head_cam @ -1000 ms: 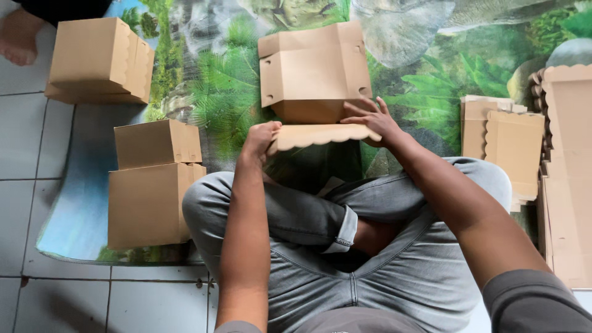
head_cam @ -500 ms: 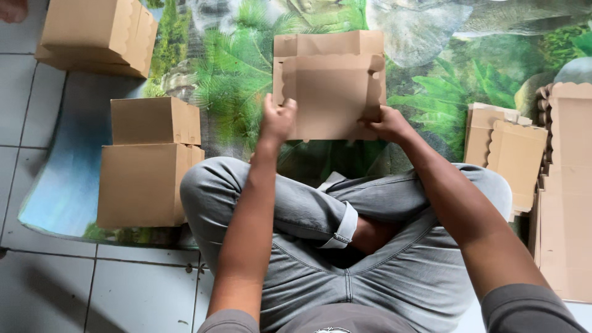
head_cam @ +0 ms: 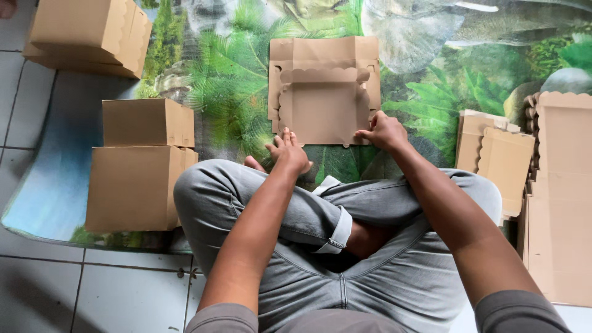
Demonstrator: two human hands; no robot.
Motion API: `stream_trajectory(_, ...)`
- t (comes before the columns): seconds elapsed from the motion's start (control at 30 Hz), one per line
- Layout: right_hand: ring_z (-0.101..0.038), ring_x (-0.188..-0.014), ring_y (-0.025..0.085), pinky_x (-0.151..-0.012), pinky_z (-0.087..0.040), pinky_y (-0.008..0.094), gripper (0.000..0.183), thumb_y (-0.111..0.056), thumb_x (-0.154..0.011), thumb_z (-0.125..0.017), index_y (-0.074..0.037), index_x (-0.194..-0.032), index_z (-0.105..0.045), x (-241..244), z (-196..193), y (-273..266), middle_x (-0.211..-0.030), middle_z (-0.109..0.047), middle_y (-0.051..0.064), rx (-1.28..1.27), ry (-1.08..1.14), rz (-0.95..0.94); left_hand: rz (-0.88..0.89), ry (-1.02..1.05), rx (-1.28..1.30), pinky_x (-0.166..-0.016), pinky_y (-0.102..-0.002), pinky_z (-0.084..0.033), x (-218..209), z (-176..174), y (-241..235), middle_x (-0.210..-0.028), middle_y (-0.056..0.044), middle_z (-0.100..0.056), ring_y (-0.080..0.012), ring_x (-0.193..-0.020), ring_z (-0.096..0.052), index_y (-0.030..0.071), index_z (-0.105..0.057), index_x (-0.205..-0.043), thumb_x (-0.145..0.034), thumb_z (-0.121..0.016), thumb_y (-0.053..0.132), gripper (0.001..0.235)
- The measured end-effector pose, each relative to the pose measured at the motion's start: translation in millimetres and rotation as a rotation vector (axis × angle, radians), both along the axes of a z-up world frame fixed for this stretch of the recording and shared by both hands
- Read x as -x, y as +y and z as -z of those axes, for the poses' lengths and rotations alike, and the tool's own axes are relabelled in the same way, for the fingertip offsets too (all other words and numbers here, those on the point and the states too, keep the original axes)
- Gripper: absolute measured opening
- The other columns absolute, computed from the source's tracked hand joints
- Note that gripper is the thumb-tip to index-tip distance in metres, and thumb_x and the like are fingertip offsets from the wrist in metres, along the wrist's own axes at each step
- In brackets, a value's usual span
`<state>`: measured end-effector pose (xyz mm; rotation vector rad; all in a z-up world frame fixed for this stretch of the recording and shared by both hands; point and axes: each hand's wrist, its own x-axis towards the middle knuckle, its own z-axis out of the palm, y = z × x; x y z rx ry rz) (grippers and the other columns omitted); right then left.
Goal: The person sits on the floor and assembles a flat cardboard box by folding the side flaps, tucking the tabs into slots, and securing the structure. They then fold and tuck the top flaps to close the box.
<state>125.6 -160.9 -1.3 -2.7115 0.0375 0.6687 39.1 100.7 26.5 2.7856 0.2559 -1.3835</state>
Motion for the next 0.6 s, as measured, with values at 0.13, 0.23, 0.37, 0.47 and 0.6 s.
stream_trajectory(0.13, -0.068, -0.116, 0.044, -0.093, -0.055, 0.052, 0.055, -0.062, -0.079, -0.083, -0.018, -0.107, -0.064, 1.1, -3.9, 1.1, -0.114, -0.072, 0.023, -0.021, -0.001, 0.013, 0.140, -0.042, -0.086, -0.125, -0.067, -0.001, 7.5, -19.4, -21.8, -0.175, -0.020, 0.005, -0.0365, -0.162, 0.002, 0.000, -0.004, -0.167, -0.100, -0.044, 0.072, 0.106)
stream_trajectory(0.23, -0.066, -0.118, 0.046, -0.094, -0.054, 0.052, 0.051, -0.058, -0.081, -0.082, -0.018, -0.106, -0.063, 2.4, -8.0, 2.7, -0.116, -0.071, 0.025, -0.027, 0.009, 0.041, 0.232, -0.127, -0.046, -0.126, -0.065, -0.011, 15.4, -26.9, -41.2, -0.175, -0.021, -0.003, -0.0359, -0.163, -0.005, -0.002, -0.012, -0.166, -0.097, -0.047, 0.076, 0.110)
stream_trajectory(0.37, -0.067, -0.118, 0.045, -0.094, -0.055, 0.052, 0.049, -0.058, -0.080, -0.083, -0.020, -0.104, -0.064, -1.2, -1.0, 3.6, -0.114, -0.071, 0.024, -0.033, 0.011, 0.051, 0.289, -0.347, 0.117, -0.125, -0.067, -0.018, 22.0, -14.7, -65.3, -0.174, -0.021, -0.012, -0.0406, -0.161, -0.013, -0.004, -0.023, -0.163, -0.083, -0.056, 0.087, 0.126)
stream_trajectory(0.47, -0.066, -0.118, 0.045, -0.094, -0.054, 0.052, 0.049, -0.058, -0.080, -0.083, -0.019, -0.104, -0.065, 0.5, -0.5, 2.3, -0.115, -0.071, 0.024, -0.038, 0.014, 0.063, 0.317, -0.412, 0.191, -0.126, -0.068, -0.015, 25.0, -2.6, -87.0, -0.174, -0.020, -0.013, -0.0408, -0.160, -0.014, -0.004, -0.026, -0.162, -0.078, -0.056, 0.090, 0.130)
stream_trajectory(0.6, -0.064, -0.122, 0.045, -0.097, -0.053, 0.051, 0.051, -0.057, -0.079, -0.084, -0.019, -0.106, -0.065, -1.3, -0.4, 2.3, -0.118, -0.070, 0.025, -0.066, 0.016, 0.076, 0.335, -0.473, 0.191, -0.127, -0.070, -0.012, 27.0, 4.4, -110.3, -0.176, -0.015, -0.011, -0.0370, -0.161, -0.013, 0.000, -0.023, -0.164, -0.082, -0.059, 0.083, 0.122)
